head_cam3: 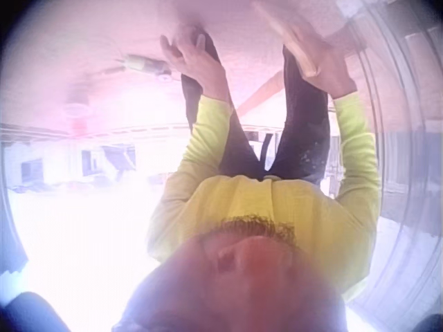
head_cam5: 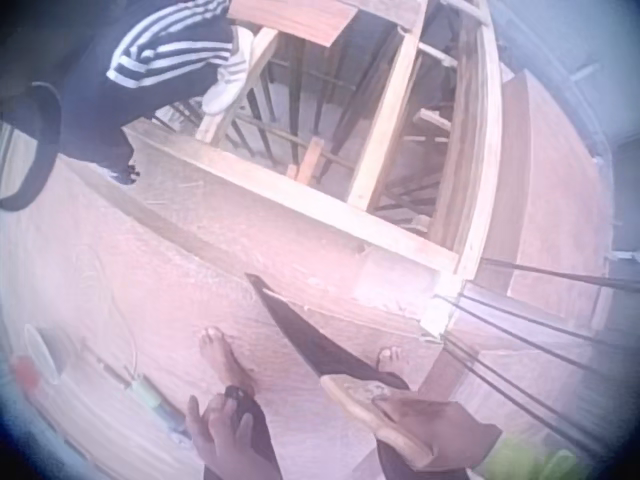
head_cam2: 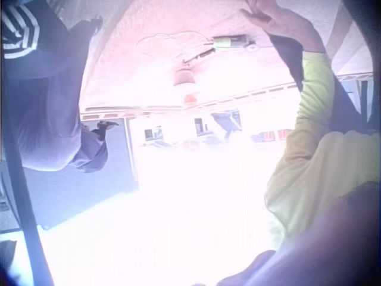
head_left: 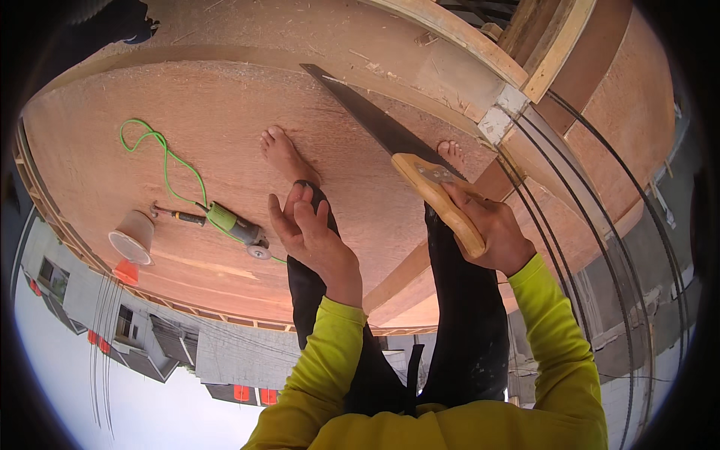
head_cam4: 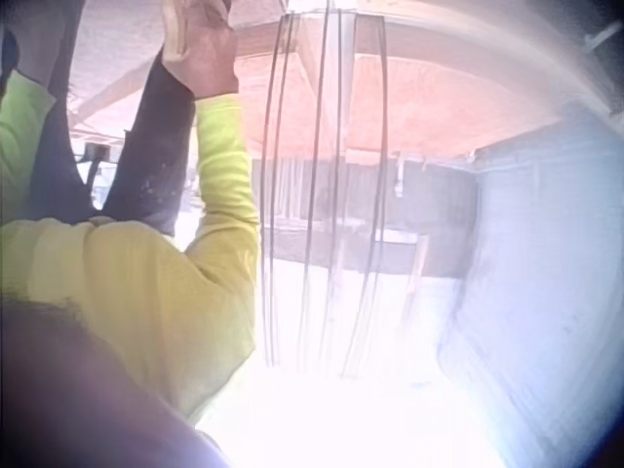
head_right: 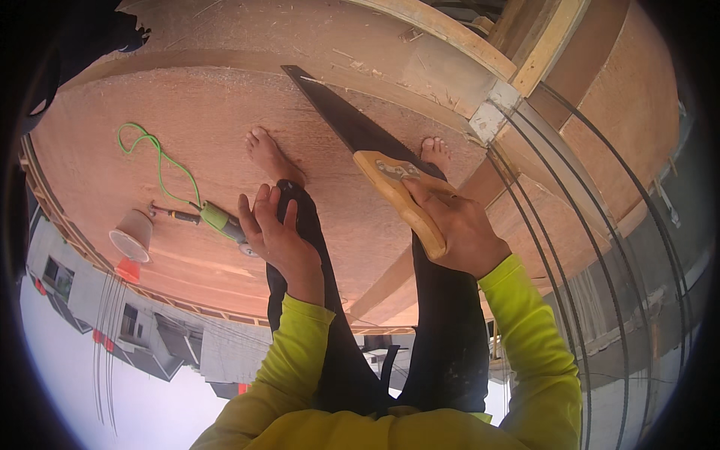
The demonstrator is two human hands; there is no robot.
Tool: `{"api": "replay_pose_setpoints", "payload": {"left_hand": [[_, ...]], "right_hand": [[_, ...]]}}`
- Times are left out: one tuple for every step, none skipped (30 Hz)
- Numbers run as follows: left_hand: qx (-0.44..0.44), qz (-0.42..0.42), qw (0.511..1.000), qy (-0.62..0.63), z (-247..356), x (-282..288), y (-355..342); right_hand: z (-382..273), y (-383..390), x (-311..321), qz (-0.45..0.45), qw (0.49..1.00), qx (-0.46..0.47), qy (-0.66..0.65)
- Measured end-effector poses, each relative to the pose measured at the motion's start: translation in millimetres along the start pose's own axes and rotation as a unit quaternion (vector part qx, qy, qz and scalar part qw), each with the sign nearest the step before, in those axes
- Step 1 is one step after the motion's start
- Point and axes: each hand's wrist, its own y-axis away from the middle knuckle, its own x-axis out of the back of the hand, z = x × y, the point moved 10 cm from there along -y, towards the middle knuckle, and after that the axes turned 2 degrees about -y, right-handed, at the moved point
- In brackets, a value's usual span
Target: The person uses a hand saw to cut a large sheet of plywood on a wooden floor, then switches to an angle grinder to smooth the cut edge. The task involves manual sawing followed by power-tool grinding.
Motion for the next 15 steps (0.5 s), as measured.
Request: {"api": "replay_pose_setpoints", "payload": {"left_hand": [[-0.011,-0.016,1.0,-0.001,10,-9,6],[-0.027,-0.041,0.999,0.016,18,-28,7],[-0.018,-0.053,0.998,0.013,13,-42,8],[-0.017,-0.052,0.998,0.004,5,-45,9],[-0.005,-0.038,0.999,-0.024,-2,-28,13],[0.006,-0.017,0.999,-0.039,-6,-12,18],[0.019,-0.004,0.999,-0.049,-6,0,19],[0.003,0.009,1.0,-0.018,-5,-14,-1],[0.005,0.009,1.0,-0.002,-9,-7,-7],[-0.009,0.0,1.0,0.016,1,-7,-5],[-0.021,-0.022,0.999,0.043,12,-20,-4],[-0.01,-0.018,1.0,0.018,6,-13,2],[-0.007,-0.033,0.999,0.017,4,-28,5],[0.007,-0.046,0.999,0.0,-1,-36,15],[-0.01,-0.049,0.999,-0.004,1,-42,14]], "right_hand": [[12,-18,-8,-0.028,0.999,-0.036,-0.002],[24,-38,-17,-0.058,0.996,-0.074,-0.003],[40,-49,-17,-0.082,0.989,-0.123,0.004],[41,-73,-14,-0.08,0.988,-0.134,-0.013],[36,-74,-25,-0.097,0.983,-0.15,-0.048],[26,-56,-27,-0.09,0.989,-0.118,0.01],[12,-29,-27,-0.078,0.99,-0.089,0.075],[5,-19,-12,-0.058,0.994,-0.059,0.067],[0,-9,0,-0.036,0.998,-0.024,0.052],[-3,-1,9,-0.016,0.999,0.012,0.038],[4,0,13,-0.031,1.0,-0.004,-0.002],[9,-3,0,-0.026,0.999,-0.003,0.03],[26,-35,-12,-0.04,0.998,-0.027,0.034],[39,-55,-21,-0.063,0.996,-0.065,0.027],[44,-68,-13,-0.052,0.996,-0.07,0.024]]}}
